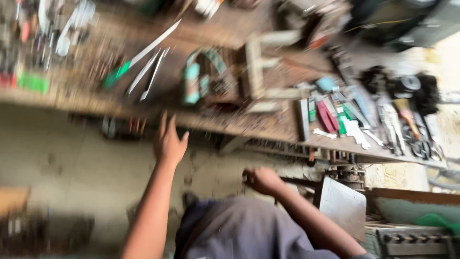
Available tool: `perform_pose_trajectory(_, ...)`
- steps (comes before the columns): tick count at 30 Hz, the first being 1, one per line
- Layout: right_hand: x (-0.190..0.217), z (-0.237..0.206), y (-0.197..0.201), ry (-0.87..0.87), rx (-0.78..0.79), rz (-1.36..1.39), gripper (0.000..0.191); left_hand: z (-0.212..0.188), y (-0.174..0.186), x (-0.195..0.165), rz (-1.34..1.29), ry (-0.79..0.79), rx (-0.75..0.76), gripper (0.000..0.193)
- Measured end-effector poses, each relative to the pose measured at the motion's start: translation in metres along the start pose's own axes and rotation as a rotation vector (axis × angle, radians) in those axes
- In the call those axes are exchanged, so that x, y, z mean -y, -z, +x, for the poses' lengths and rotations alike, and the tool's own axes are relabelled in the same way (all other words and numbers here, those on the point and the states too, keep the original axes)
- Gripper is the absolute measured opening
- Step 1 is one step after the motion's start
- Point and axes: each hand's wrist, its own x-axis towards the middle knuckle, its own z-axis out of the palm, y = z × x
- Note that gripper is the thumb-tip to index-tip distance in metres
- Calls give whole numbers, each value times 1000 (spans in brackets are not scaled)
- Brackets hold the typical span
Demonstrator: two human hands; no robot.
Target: The person works at a cluttered workbench fitting a small metal frame fixture together, positioning its bars and tightening fasteners. They pick up a wrench and hammer from the bench, use the wrench to tighten bolts on the frame, reposition the fixture, and finally lift and turn the assembled frame over on the bench.
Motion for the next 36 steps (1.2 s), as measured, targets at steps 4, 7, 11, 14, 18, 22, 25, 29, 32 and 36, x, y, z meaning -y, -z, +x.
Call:
perform_pose_trajectory(4, -42, -37, -11, 24, -170, 149, 27, -3, 12, -32, 70, 113, 73, 78)
perform_pose_trajectory(7, -69, -61, -22, -80, -206, 246, 27, -5, 19, -46, 127, 261, 213, 82)
perform_pose_trajectory(11, -95, -91, -38, -179, -235, 298, 22, -5, 10, -50, 159, 196, 151, 88)
perform_pose_trajectory(14, -107, -110, -43, -131, -267, 454, 23, -3, -5, -54, 211, 86, 89, 93)
perform_pose_trajectory(18, -124, -117, -45, -161, -248, 442, 20, 0, -6, -60, 399, 17, 97, 98)
perform_pose_trajectory(22, -166, -110, -32, -108, -489, 322, 24, -2, -9, -84, 613, 126, 207, 95)
perform_pose_trajectory(25, -220, -109, 1, -72, -1019, 112, 32, -14, -29, -121, 729, 115, 369, 95)
perform_pose_trajectory(29, -270, -115, 43, -265, -1065, 316, 25, -34, -69, -163, 677, 9, 530, 100)
perform_pose_trajectory(32, -275, -105, 60, -319, -1132, 305, 27, -39, -95, -177, 628, 0, 578, 110)
perform_pose_trajectory(36, -274, -78, 60, -419, -1354, 104, 31, -39, -102, -167, 626, -2, 594, 116)
